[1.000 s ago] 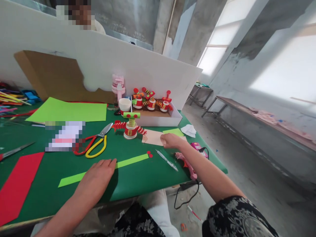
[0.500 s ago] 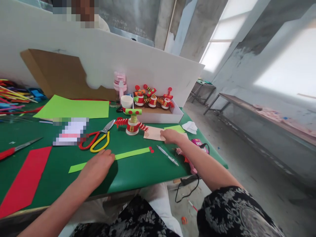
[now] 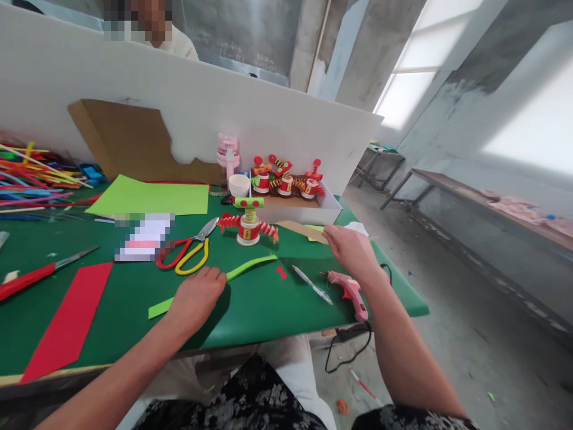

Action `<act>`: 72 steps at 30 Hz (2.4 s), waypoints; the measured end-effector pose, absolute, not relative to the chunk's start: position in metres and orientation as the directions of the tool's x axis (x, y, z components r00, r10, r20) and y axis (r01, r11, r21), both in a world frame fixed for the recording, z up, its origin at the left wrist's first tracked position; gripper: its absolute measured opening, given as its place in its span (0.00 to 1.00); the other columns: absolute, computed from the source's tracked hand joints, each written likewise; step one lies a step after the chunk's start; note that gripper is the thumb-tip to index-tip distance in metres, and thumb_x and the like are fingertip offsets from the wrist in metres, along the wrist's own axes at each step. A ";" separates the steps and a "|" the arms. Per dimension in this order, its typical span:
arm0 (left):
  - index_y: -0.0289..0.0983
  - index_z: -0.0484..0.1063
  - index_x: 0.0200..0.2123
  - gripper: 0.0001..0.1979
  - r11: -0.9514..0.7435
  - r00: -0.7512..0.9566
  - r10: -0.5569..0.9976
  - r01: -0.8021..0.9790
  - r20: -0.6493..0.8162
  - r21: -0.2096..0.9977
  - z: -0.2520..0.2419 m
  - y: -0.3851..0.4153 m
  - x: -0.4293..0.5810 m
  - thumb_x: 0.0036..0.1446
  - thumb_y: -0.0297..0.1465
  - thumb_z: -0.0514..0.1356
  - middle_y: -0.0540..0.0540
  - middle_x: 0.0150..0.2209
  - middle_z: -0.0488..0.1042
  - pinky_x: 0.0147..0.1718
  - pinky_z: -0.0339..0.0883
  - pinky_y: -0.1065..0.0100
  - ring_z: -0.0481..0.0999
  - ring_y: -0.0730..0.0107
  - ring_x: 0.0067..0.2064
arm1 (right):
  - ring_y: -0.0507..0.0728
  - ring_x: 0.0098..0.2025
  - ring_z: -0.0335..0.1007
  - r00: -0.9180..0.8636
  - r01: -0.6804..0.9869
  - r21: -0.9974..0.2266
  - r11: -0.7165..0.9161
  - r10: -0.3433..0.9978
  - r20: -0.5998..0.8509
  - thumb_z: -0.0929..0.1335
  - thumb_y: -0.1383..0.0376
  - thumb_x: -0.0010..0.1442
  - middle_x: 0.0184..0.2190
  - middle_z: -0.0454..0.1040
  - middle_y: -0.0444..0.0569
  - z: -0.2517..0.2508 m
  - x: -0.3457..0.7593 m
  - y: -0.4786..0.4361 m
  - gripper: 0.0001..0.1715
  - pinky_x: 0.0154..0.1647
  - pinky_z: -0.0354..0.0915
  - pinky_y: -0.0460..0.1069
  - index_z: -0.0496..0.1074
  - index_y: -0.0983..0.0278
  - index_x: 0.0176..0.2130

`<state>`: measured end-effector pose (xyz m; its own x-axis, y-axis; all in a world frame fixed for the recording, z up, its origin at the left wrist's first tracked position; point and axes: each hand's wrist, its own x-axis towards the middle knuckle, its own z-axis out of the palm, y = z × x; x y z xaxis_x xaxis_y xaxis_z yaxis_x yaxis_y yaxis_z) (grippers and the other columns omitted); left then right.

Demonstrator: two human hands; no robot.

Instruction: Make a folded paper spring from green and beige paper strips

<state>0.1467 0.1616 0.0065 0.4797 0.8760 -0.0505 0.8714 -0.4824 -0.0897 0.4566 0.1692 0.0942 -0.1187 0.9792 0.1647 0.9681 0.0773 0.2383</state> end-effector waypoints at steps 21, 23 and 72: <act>0.30 0.71 0.52 0.21 -0.186 0.193 0.981 0.966 -0.024 0.181 -0.005 0.250 0.176 0.65 0.39 0.52 0.32 0.45 0.79 0.44 0.69 0.59 0.78 0.51 0.49 | 0.56 0.42 0.81 -0.469 0.787 -0.053 0.614 0.652 0.596 0.61 0.74 0.62 0.41 0.83 0.51 0.065 0.410 0.025 0.16 0.43 0.75 0.47 0.71 0.62 0.46; 0.32 0.72 0.51 0.24 -0.140 0.147 0.989 0.973 -0.027 0.185 -0.004 0.259 0.179 0.65 0.44 0.50 0.31 0.46 0.79 0.42 0.69 0.58 0.79 0.48 0.48 | 0.56 0.41 0.80 -0.462 0.770 -0.097 0.631 0.655 0.598 0.60 0.73 0.64 0.40 0.83 0.52 0.059 0.397 0.029 0.14 0.43 0.75 0.48 0.71 0.64 0.45; 0.44 0.78 0.35 0.15 -0.215 0.211 0.974 0.730 0.086 0.649 -0.031 0.095 0.023 0.62 0.41 0.52 0.46 0.44 0.82 0.51 0.72 0.65 0.79 0.62 0.48 | 0.57 0.32 0.75 0.012 0.708 -0.695 0.122 0.983 0.185 0.66 0.60 0.63 0.29 0.80 0.49 -0.027 0.401 0.082 0.14 0.33 0.70 0.50 0.79 0.62 0.33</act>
